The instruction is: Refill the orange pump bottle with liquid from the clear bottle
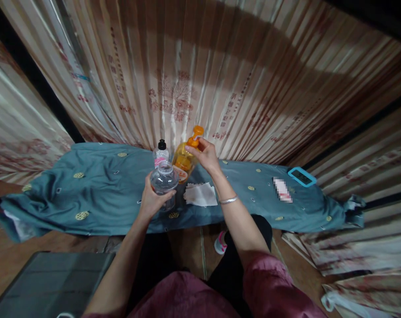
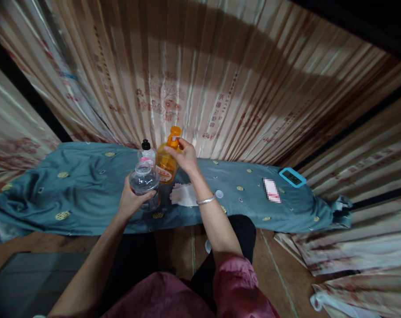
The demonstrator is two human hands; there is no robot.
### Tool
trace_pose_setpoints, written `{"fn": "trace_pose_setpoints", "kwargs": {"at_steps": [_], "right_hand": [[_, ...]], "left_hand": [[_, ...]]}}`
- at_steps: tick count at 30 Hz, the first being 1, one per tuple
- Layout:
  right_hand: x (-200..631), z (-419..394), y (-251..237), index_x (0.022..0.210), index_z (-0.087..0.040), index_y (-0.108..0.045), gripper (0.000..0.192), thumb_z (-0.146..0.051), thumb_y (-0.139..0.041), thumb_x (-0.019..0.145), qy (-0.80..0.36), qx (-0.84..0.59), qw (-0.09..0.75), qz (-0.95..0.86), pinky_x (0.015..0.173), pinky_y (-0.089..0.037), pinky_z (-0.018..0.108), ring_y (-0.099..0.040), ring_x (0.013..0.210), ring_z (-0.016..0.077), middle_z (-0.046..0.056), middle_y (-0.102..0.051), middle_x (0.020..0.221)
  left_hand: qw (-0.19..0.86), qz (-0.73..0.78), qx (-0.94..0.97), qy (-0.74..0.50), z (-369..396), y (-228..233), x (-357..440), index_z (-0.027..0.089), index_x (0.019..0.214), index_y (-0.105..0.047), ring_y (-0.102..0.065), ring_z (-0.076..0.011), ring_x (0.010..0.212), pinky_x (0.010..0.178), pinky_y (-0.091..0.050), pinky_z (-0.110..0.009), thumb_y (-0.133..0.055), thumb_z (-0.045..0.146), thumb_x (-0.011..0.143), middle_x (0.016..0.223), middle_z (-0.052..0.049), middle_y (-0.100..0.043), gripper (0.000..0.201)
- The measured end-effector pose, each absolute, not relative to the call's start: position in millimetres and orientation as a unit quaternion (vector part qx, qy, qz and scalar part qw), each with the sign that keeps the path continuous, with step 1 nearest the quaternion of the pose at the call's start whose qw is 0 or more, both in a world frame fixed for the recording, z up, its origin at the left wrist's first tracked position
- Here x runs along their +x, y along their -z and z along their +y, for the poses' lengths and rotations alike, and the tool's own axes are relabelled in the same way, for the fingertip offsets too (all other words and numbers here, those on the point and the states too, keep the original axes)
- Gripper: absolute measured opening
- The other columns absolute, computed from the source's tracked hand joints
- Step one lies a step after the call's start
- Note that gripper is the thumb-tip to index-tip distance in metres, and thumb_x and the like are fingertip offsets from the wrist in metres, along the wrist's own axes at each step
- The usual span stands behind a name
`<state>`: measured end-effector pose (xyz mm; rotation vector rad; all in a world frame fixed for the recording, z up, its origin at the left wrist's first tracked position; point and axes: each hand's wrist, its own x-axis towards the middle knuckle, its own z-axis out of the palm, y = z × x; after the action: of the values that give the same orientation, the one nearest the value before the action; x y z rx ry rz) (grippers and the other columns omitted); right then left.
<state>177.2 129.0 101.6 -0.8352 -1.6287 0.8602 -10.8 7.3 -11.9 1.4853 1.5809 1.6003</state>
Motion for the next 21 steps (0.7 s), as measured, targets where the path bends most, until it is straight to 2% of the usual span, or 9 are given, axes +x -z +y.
{"fn": "trace_pose_setpoints", "kwargs": {"at_steps": [5,12,14,16,20,21], "right_hand": [[218.0,106.6,-109.0,0.085,-0.024,-0.066,0.044,-0.058,-0.086,0.064,-0.371,-0.357,0.545,-0.662,0.080,-0.055,0.034,-0.067,0.081,0.0208,-0.003,-0.071,0.082],[247.0,77.9,-94.8,0.083,-0.024,-0.068,0.035,-0.049,-0.087,0.067,-0.388,-0.374,0.523,-0.660,0.077,-0.052,0.032,-0.065,0.074,0.0186,-0.004,-0.069,0.078],[250.7,73.9,-89.0,0.083,-0.024,-0.069,0.034,-0.049,-0.086,0.068,-0.396,-0.373,0.521,-0.657,0.078,-0.053,0.034,-0.066,0.075,0.0194,-0.004,-0.070,0.078],[253.2,72.1,-83.4,0.084,-0.024,-0.068,0.034,-0.050,-0.085,0.069,-0.400,-0.375,0.525,-0.650,0.079,-0.055,0.035,-0.067,0.076,0.0204,-0.003,-0.070,0.078],[253.8,73.3,-73.3,0.092,-0.025,-0.066,0.042,-0.049,-0.088,0.065,-0.395,-0.389,0.549,-0.626,0.088,-0.057,0.038,-0.071,0.086,0.0227,-0.001,-0.074,0.089],[252.9,74.1,-71.1,0.094,-0.025,-0.065,0.045,-0.049,-0.089,0.064,-0.393,-0.392,0.557,-0.618,0.090,-0.057,0.039,-0.072,0.089,0.0232,0.000,-0.075,0.092]], "left_hand": [[0.231,0.562,0.532,-0.590,3.5,8.5,-8.3,0.021,0.143,-0.041,-0.062,-0.0328,0.129,0.112,-0.049,-0.049,-0.094,0.045,0.055,0.139,-0.014,-0.059,0.105],[0.219,0.543,0.518,-0.624,-14.5,17.5,-10.1,0.024,0.151,-0.033,-0.051,-0.0360,0.142,0.119,-0.044,-0.052,-0.095,0.053,0.052,0.152,-0.018,-0.048,0.121],[0.171,0.560,0.499,-0.639,-36.2,20.3,-10.2,0.025,0.150,-0.036,-0.051,-0.0341,0.142,0.120,-0.042,-0.052,-0.093,0.054,0.058,0.149,-0.016,-0.051,0.112],[0.140,0.568,0.501,-0.638,-63.0,21.5,-6.6,0.026,0.146,-0.042,-0.057,-0.0315,0.135,0.118,-0.046,-0.051,-0.090,0.052,0.065,0.141,-0.013,-0.057,0.097],[0.181,0.552,0.590,-0.561,-100.4,19.6,18.6,0.029,0.120,-0.065,-0.068,-0.0272,0.115,0.107,-0.056,-0.048,-0.077,0.044,0.084,0.119,-0.007,-0.068,0.041],[0.196,0.540,0.610,-0.546,-101.1,18.8,28.4,0.030,0.117,-0.067,-0.069,-0.0269,0.113,0.104,-0.058,-0.047,-0.075,0.042,0.085,0.117,-0.006,-0.069,0.035]]}}
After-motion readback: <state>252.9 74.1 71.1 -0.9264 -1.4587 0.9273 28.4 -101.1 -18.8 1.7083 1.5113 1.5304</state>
